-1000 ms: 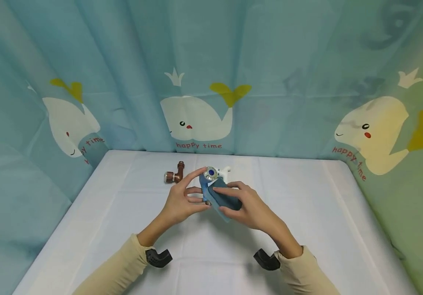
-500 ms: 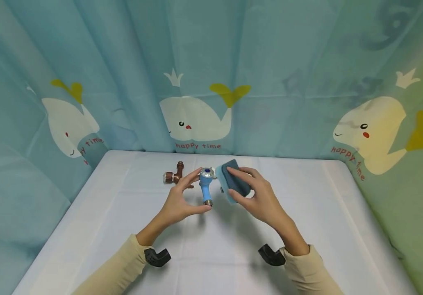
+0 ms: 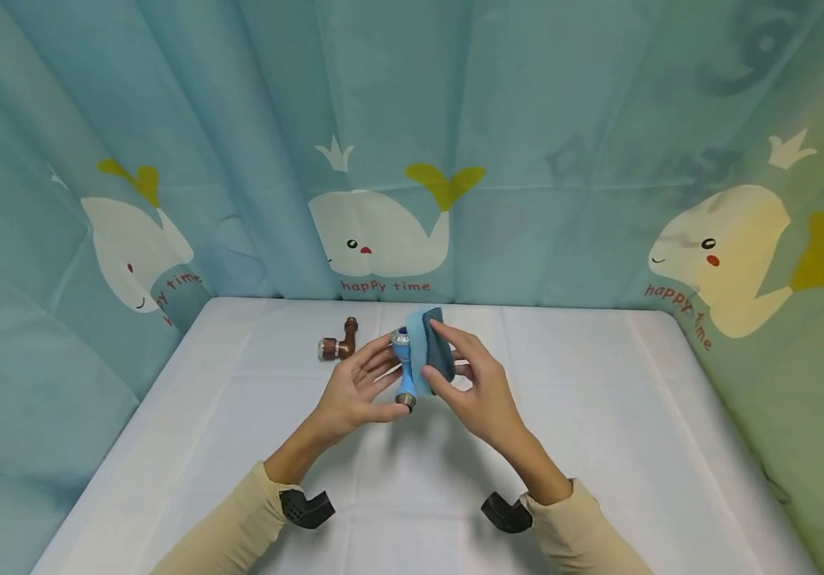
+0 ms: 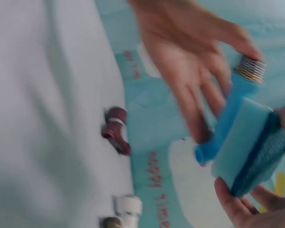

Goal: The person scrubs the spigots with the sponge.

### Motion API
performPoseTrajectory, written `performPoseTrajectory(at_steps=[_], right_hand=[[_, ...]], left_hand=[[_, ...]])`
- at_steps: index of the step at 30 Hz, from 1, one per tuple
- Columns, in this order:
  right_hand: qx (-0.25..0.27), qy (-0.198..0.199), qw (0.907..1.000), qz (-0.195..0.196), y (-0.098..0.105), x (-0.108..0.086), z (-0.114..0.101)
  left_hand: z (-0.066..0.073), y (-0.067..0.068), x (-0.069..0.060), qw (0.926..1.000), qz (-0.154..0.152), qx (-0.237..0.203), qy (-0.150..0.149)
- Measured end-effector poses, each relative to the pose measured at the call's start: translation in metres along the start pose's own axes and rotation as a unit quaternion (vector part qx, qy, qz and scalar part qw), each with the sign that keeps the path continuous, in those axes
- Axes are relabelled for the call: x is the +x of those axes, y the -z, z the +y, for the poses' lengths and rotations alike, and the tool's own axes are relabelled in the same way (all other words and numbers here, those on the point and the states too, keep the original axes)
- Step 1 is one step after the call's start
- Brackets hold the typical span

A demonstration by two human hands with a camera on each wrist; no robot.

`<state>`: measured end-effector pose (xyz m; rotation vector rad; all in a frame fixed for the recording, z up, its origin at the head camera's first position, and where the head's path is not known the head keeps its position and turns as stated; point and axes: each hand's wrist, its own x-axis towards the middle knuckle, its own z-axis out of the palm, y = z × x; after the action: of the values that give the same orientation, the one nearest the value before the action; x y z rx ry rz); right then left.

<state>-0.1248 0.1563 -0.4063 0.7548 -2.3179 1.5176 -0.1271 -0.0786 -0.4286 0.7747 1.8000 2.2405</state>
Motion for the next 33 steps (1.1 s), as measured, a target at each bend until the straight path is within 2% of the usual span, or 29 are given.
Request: performPoseTrajectory(at_steps=[5,8,11,13,15,17,20,23,28,30,32,33], right_hand=[[-0.012,-0.030,0.9995,-0.002,-0.001,-0.002,-0.001],[-0.027,-0.022,0.9992,-0.020,0.003,-0.002,0.001],[-0.075,0.013,0.9969,-0.021,0.012,0.002,0.002],[-0.111,0.046,0.9926,-0.017,0.019,0.007,0.000],[-0.135,0.083,0.9866,-0.038,0.024,0.014,-0.004],[-0.159,0.119,0.9774,-0.073,0.028,0.020,-0.008],[-0.208,0.156,0.9608,-0.096,0.033,0.028,-0.013],[-0.213,0.158,0.9587,-0.102,0.038,0.032,-0.017],[-0.202,0.121,0.9558,-0.176,0.046,0.037,-0.024],[-0.204,0.103,0.9553,-0.188,0.051,0.040,-0.027],[-0.193,0.092,0.9569,-0.196,0.055,0.041,-0.028],[-0.186,0.089,0.9576,-0.201,0.056,0.042,-0.029]], left_hand=[[0.001,0.001,-0.002,0.9999,0.008,0.012,0.000],[0.001,0.002,-0.002,0.9984,0.010,0.054,-0.010],[0.001,0.003,-0.003,0.9913,0.013,0.130,-0.015],[0.001,0.004,-0.003,0.9818,0.017,0.189,-0.014],[0.000,0.004,-0.003,0.9734,0.015,0.228,-0.016],[0.000,0.004,-0.003,0.9679,0.009,0.250,-0.017],[0.002,0.004,-0.003,0.9675,-0.004,0.253,-0.014],[0.003,0.005,-0.004,0.9594,-0.011,0.281,-0.020],[0.004,0.004,-0.003,0.9329,-0.033,0.352,-0.067],[0.004,0.003,-0.003,0.9261,-0.043,0.366,-0.080],[0.004,0.003,-0.004,0.9251,-0.050,0.366,-0.087],[0.005,0.003,-0.004,0.9306,-0.054,0.352,-0.085]])
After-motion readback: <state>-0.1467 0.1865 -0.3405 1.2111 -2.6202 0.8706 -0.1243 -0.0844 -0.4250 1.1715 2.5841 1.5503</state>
